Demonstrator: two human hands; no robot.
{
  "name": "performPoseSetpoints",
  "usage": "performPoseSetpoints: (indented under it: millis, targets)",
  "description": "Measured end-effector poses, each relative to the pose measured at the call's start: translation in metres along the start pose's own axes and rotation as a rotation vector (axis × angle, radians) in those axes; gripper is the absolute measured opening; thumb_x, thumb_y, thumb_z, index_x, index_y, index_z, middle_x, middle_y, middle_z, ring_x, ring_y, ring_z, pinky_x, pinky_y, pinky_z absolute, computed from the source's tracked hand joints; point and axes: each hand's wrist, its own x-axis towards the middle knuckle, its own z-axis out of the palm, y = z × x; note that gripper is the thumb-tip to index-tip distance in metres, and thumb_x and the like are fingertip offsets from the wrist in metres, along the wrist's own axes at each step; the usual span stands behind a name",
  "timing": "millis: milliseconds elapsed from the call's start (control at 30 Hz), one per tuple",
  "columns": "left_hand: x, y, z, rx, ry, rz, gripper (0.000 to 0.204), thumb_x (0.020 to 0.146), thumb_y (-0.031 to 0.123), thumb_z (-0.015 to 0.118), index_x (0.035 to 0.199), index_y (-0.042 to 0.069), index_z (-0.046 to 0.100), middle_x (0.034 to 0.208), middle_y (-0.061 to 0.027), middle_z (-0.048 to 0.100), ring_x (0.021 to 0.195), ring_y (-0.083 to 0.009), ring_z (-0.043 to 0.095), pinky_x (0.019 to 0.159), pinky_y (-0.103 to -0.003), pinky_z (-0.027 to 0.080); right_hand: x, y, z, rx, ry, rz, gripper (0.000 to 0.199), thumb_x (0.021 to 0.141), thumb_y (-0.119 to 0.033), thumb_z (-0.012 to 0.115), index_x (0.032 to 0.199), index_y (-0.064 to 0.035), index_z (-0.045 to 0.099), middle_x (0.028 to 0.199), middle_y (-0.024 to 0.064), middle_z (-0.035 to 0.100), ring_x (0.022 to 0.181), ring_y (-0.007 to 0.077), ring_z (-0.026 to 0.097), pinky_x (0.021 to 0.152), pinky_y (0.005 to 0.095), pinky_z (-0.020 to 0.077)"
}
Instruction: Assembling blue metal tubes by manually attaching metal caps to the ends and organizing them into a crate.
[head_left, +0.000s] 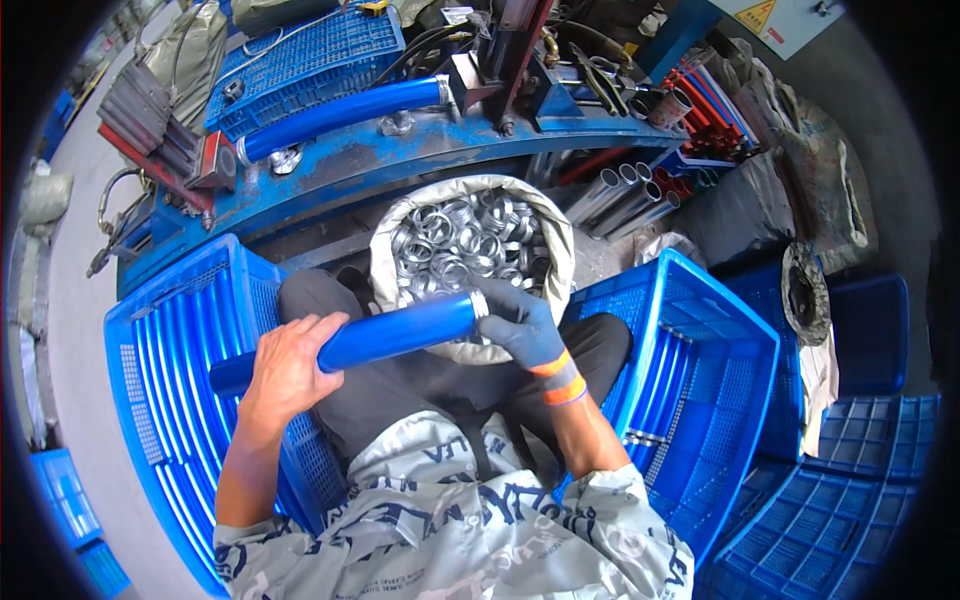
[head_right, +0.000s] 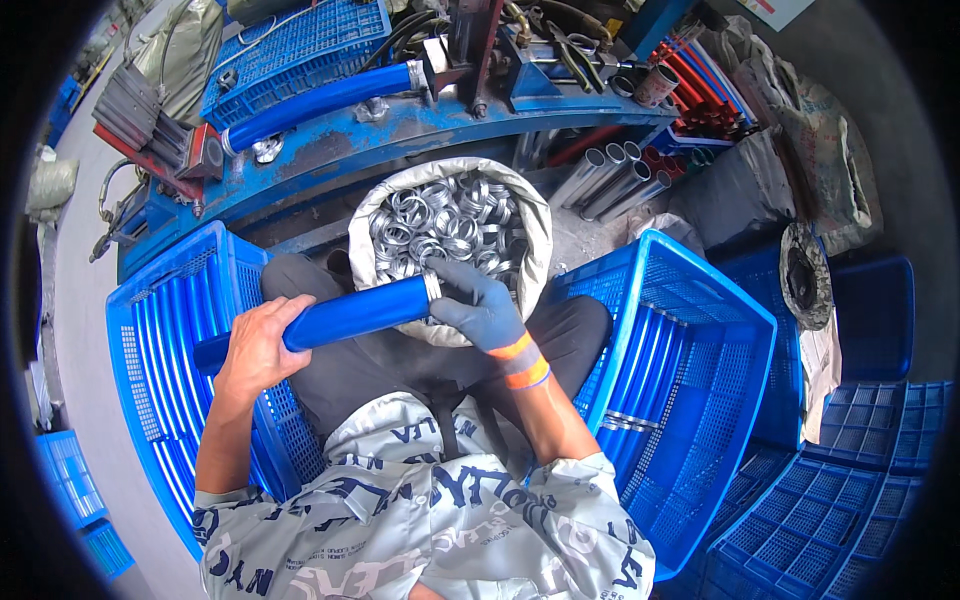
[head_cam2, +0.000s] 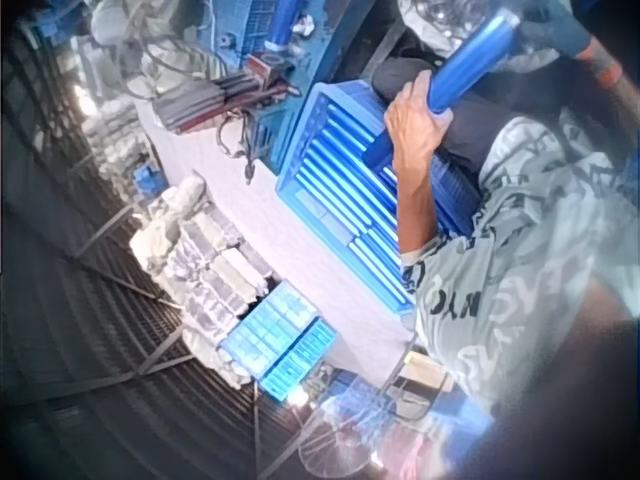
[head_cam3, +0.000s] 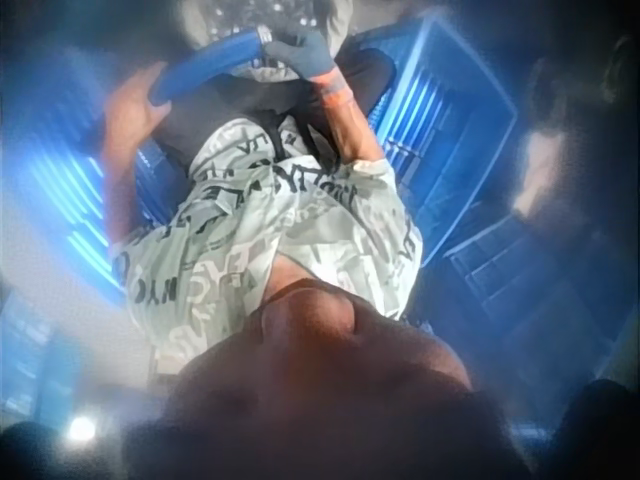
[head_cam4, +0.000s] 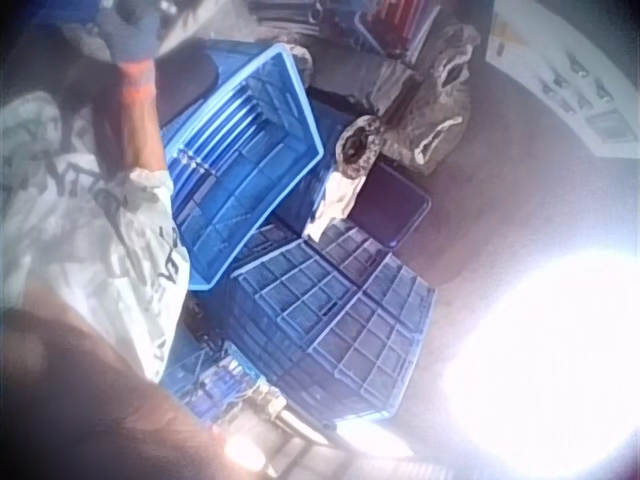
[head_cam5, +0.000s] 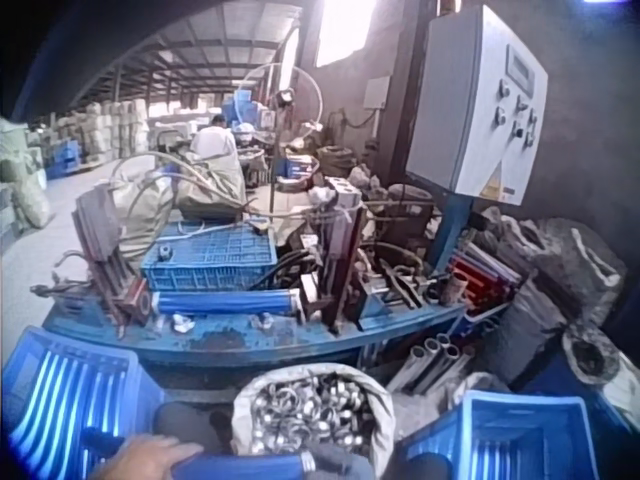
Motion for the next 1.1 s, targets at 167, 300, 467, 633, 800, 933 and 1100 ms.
performPoseSetpoints:
  millis: [167,300,467,633,800,933,1100]
  targets:
    - [-0.013,-0.009,-0.006,-0.337,0.256,-0.152,0.074,0.076,0.009,0.094,0.147,0.004,0.074,0.125,-0.0159,0.082,0.113,-0.0294,0.082,0.1,-0.04,0.063,0.062,0.006,-0.062,0.107,0.246,-0.079,0.078,0.1,-0.002,0.085,0.17,0.0066,0.053,0.152,0.0138,0.073,0.138,0.0216,0.07,0.12,0.039,0.0553]
    - [-0.028,-0.025,-0.01,-0.955,0.457,-0.354,0.074,0.086,0.018,0.097,0.151,-0.001,0.067,0.125,-0.0096,0.079,0.109,-0.0197,0.076,0.101,-0.038,0.061,0.068,0.084,-0.107,-1.44,0.023,0.106,0.056,0.101,-0.031,0.082,0.15,-0.0044,0.075,0.143,0.0206,0.077,0.132,0.0379,0.075,0.115,0.0502,0.0573]
    - [-0.015,-0.008,0.007,-1.364,0.637,-0.298,0.081,0.091,0.035,0.096,0.154,-0.001,0.06,0.131,-0.0223,0.078,0.122,-0.0305,0.077,0.111,-0.047,0.061,0.075,0.143,-0.123,-1.885,0.034,0.152,0.038,0.092,-0.036,0.079,0.125,-0.0168,0.084,0.133,0.0148,0.08,0.125,0.0396,0.076,0.107,0.053,0.0591]
    - [-0.012,-0.011,0.043,-1.56,0.713,-0.376,0.065,0.104,0.033,0.086,0.155,0.002,0.061,0.143,-0.0252,0.076,0.127,-0.0336,0.078,0.11,-0.05,0.064,0.067,0.133,-0.134,-1.836,0.057,-0.034,0.03,0.098,-0.026,0.08,0.124,-0.0134,0.085,0.124,0.0107,0.084,0.106,0.0302,0.08,0.091,0.0464,0.0611]
    - [-0.022,-0.009,0.083,-1.899,0.777,-0.512,0.058,0.112,0.044,0.079,0.154,0.005,0.064,0.148,-0.0214,0.076,0.136,-0.0329,0.076,0.108,-0.049,0.066,0.029,0.103,-0.084,0.452,0.209,0.195,0.031,0.105,-0.033,0.09,0.116,-0.0045,0.083,0.129,0.0095,0.082,0.119,0.0214,0.079,0.107,0.0441,0.0647]
    - [-0.012,0.005,0.104,-1.973,0.755,-0.561,0.055,0.114,0.044,0.078,0.151,0.006,0.066,0.146,-0.0165,0.077,0.133,-0.0306,0.076,0.109,-0.048,0.065,0.001,0.035,-0.016,0.587,0.084,0.045,0.041,0.104,-0.038,0.091,0.122,-0.0022,0.081,0.134,0.0111,0.081,0.125,0.0267,0.079,0.112,0.0512,0.0658]
    - [-0.006,0.023,0.096,-1.854,0.792,-0.517,0.056,0.114,0.045,0.076,0.153,0.007,0.065,0.147,-0.0161,0.075,0.132,-0.0318,0.076,0.109,-0.049,0.064,0.002,0.023,0.009,0.529,0.085,-0.026,0.035,0.103,-0.02,0.091,0.13,-0.0014,0.079,0.132,0.01,0.081,0.119,0.0214,0.079,0.105,0.0406,0.0676]
